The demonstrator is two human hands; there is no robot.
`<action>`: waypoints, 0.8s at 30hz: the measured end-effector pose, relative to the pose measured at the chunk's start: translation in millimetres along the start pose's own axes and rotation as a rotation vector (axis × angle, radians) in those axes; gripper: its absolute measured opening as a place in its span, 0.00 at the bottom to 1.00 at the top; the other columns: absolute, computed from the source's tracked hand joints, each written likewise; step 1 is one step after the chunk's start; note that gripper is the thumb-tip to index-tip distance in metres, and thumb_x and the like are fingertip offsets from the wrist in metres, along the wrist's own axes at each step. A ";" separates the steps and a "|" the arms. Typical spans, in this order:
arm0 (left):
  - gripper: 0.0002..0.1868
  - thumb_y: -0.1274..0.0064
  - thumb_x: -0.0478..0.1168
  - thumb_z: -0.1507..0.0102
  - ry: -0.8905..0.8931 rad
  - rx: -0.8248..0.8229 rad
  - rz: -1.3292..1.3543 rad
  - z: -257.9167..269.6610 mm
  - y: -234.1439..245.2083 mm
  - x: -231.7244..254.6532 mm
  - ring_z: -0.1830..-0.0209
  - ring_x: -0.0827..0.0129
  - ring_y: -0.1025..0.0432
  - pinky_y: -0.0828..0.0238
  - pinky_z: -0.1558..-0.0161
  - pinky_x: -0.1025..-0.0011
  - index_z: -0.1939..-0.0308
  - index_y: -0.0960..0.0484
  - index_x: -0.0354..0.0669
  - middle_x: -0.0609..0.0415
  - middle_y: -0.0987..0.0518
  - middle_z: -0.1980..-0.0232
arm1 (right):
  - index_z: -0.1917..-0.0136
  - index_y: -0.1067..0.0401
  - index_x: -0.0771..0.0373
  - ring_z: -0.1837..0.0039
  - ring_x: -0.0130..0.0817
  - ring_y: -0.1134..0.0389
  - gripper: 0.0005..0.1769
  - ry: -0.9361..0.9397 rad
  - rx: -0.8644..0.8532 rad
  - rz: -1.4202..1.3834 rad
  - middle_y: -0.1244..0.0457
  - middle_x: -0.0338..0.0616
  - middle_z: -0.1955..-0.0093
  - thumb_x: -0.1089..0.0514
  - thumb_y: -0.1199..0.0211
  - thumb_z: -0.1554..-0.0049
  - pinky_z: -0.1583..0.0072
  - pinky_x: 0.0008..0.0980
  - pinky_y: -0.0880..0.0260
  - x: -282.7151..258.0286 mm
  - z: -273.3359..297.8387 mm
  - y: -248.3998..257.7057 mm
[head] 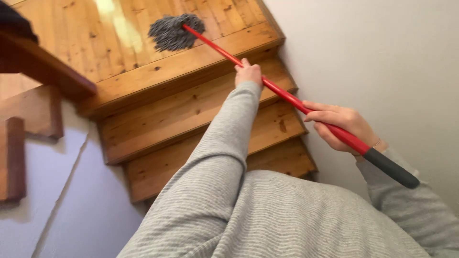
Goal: The person mops wooden stairs and a tiled floor area at the bottom of the staircase using a mop with a red handle, moving the mop head over the surface of each step and the landing.
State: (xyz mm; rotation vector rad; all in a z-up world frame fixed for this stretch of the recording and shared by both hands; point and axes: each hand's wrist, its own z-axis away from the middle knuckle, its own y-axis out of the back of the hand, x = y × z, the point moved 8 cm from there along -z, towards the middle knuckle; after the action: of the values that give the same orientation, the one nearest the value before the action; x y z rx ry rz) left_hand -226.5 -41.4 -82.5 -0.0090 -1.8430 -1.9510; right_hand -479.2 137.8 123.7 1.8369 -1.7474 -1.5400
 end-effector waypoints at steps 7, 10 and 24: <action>0.25 0.39 0.46 0.46 -0.174 -0.026 -0.043 -21.2 -42.3 121.8 0.46 0.44 0.35 0.25 0.45 0.56 0.46 0.16 0.45 0.44 0.38 0.33 | 0.47 0.23 0.59 0.31 0.40 0.29 0.13 -0.195 0.060 0.111 0.35 0.54 0.29 0.69 0.44 0.41 0.34 0.33 0.31 7.7 52.8 41.1; 0.19 0.60 0.39 0.35 -0.262 0.003 0.001 -22.4 -63.5 166.9 0.39 0.40 0.38 0.28 0.41 0.51 0.46 0.16 0.54 0.40 0.37 0.28 | 0.44 0.24 0.64 0.29 0.45 0.32 0.14 -0.249 0.094 0.094 0.35 0.59 0.30 0.68 0.46 0.40 0.28 0.37 0.33 1.9 71.5 58.0; 0.20 0.65 0.58 0.30 -0.544 -0.077 -0.135 103.2 12.5 266.7 0.61 0.57 0.29 0.33 0.59 0.60 0.61 0.18 0.61 0.64 0.18 0.62 | 0.44 0.33 0.74 0.18 0.57 0.40 0.18 -0.506 0.205 0.025 0.41 0.71 0.21 0.60 0.62 0.29 0.17 0.51 0.44 15.4 188.8 153.8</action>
State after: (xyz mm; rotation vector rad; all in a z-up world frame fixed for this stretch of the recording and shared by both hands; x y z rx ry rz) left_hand -492.5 -28.1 22.4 -0.4971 -2.1372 -2.2734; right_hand -720.0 174.0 140.4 1.5872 -2.2006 -2.0133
